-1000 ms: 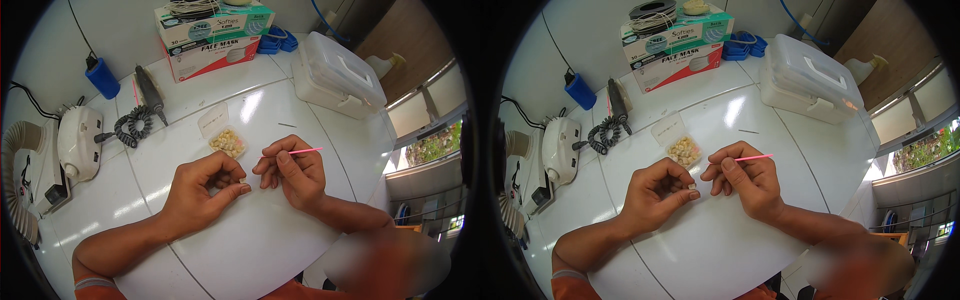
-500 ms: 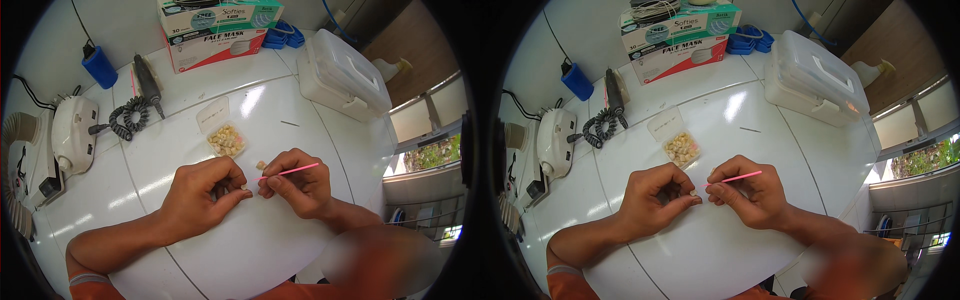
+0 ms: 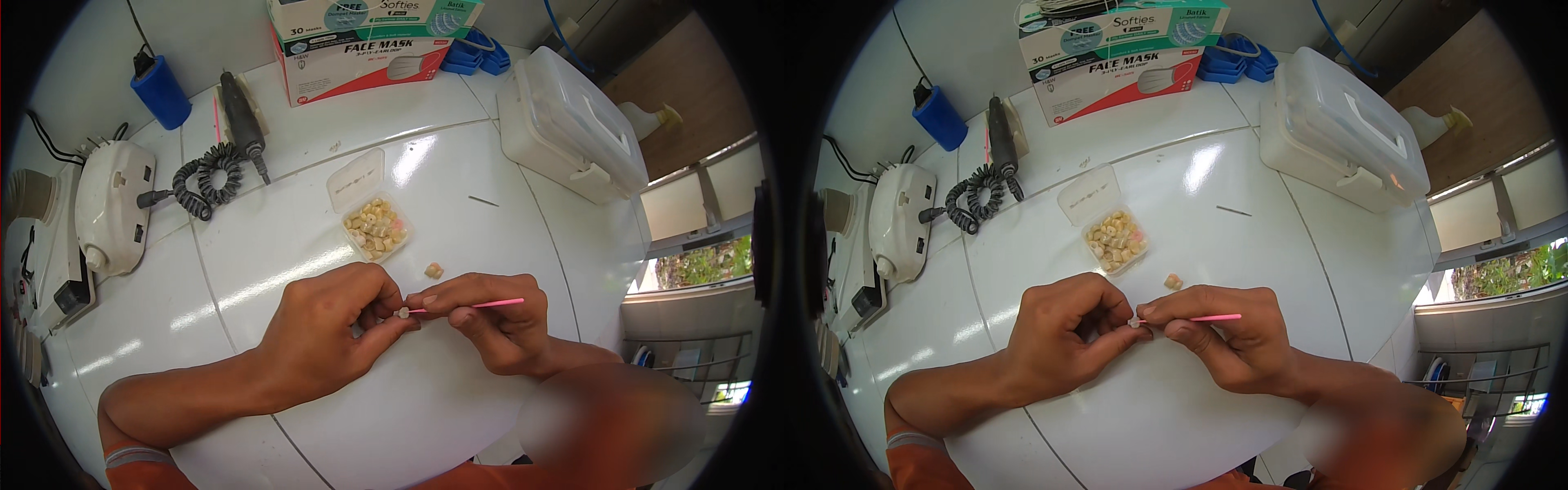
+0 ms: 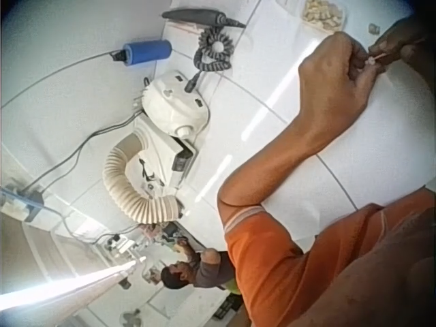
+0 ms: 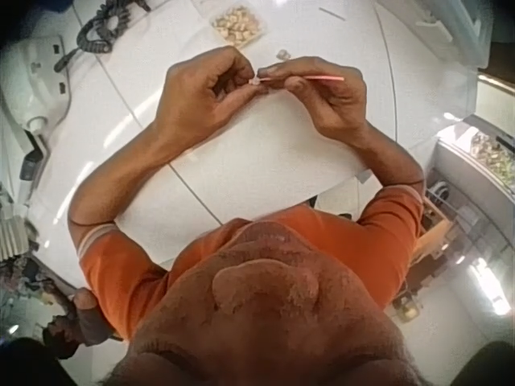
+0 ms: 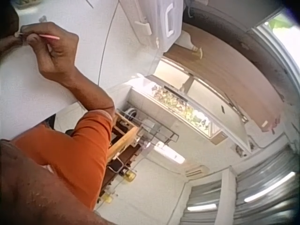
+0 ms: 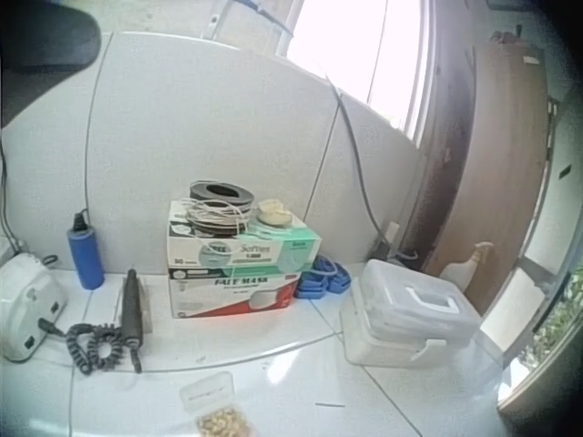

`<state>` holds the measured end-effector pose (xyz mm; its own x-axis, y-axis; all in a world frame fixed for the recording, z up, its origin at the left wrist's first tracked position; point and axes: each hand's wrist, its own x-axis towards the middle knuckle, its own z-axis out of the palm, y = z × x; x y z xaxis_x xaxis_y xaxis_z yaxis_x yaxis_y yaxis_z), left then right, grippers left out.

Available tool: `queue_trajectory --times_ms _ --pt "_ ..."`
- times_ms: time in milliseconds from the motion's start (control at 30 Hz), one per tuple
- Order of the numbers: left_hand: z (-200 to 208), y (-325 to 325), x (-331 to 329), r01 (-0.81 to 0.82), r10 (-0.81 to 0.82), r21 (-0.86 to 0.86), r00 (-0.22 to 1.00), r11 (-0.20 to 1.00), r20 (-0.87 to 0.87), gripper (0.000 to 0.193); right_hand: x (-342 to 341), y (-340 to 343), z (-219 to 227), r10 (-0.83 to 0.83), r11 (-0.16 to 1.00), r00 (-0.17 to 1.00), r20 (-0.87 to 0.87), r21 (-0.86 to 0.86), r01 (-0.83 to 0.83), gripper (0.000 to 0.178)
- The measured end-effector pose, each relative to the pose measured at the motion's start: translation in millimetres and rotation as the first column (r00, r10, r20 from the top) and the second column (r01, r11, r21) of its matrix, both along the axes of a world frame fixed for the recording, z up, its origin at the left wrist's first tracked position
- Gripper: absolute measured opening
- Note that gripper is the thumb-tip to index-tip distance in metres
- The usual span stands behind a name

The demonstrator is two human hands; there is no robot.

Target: The recorder is using a fine brush and a small tool to clean and polish individual prosthetic dental crowns on a workbench.

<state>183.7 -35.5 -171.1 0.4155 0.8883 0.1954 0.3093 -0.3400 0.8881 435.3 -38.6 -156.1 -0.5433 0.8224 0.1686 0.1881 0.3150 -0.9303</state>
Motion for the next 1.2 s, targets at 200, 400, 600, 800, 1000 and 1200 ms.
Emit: queue_trajectory --times_ms 200,400,600,800,1000,1200 --pt "2.2 0.1 -0.9 -0.002 0.002 0.000 1.000 1.000 -0.007 0.024 -4.4 -1.8 -6.4 -0.048 0.999 0.995 -0.087 -0.005 0.048 0.015" --pt "3.2 0.8 -1.7 0.003 -0.003 0.013 1.000 1.000 0.006 0.024 -4.3 -2.2 -5.9 -0.050 0.997 0.993 -0.105 -0.055 0.045 0.016" --pt "3.3 0.3 -1.2 0.003 -0.002 -0.020 1.000 1.000 0.021 0.023 -2.9 -0.5 -5.7 -0.023 1.000 0.993 -0.115 -0.013 0.022 0.016" --pt "3.6 -0.3 -1.3 0.012 -0.011 -0.043 1.000 0.999 0.021 0.022 -3.6 -1.5 -7.2 -0.015 1.000 0.994 -0.111 -0.008 0.014 0.016" --pt "2.3 -0.4 -2.0 0.021 -0.020 -0.052 1.000 0.998 0.017 0.021 -3.1 -0.7 -3.3 -0.002 0.999 0.999 -0.036 0.034 0.003 0.016" --pt "1.4 0.3 -1.8 0.025 -0.024 -0.048 0.999 0.999 0.024 0.020 -2.8 -1.3 -1.8 -0.008 0.996 1.000 0.006 0.087 0.007 0.021"
